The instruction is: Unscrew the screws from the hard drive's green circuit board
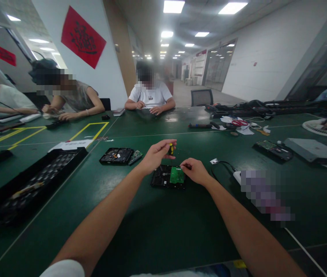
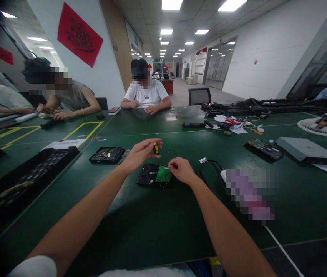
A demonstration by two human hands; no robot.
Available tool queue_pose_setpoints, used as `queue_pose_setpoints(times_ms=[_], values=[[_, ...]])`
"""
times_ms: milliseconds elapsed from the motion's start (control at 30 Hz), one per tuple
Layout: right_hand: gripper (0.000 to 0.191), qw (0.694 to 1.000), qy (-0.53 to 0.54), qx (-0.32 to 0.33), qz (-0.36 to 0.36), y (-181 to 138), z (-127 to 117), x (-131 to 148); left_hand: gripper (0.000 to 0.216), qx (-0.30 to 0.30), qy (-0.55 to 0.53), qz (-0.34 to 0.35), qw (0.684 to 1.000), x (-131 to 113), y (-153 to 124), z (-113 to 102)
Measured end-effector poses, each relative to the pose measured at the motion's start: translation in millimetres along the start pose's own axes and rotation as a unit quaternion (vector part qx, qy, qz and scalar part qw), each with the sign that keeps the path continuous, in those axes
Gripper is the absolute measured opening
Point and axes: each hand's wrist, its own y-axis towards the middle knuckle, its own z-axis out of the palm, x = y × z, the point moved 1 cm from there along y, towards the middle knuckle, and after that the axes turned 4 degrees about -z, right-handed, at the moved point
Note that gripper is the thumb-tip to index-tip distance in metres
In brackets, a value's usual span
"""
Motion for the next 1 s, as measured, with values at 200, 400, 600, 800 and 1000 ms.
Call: queue_pose_setpoints(times_ms=[200,400,600,800,1000], values=[[0.013,1.0,-0.009,0.001,-0.012,0.9,-1.8,2.1,0.033,-0.073,0.034,0.015,0.997,0.1,0.5,-0.1],[0.013,1.0,-0.003,0.003,-0.014,1.2,-0.6,1.2,0.036,-0.053,0.023,0.016,0.998,3.6,1.9,1.1],[0.013,1.0,-0.003,0.0,-0.015,0.3,-0.5,1.4,0.038,-0.04,0.008,0.01,0.999,6.0,1.9,-0.5],[0.014,1.0,-0.007,0.004,-0.011,0.0,-2.3,2.3,0.036,-0.1,0.059,0.022,0.993,7.3,2.2,-2.8],[0.014,1.0,-0.005,0.002,-0.014,0.1,-0.9,0.6,0.035,-0.065,0.055,0.022,0.996,3.0,1.0,-1.8]])
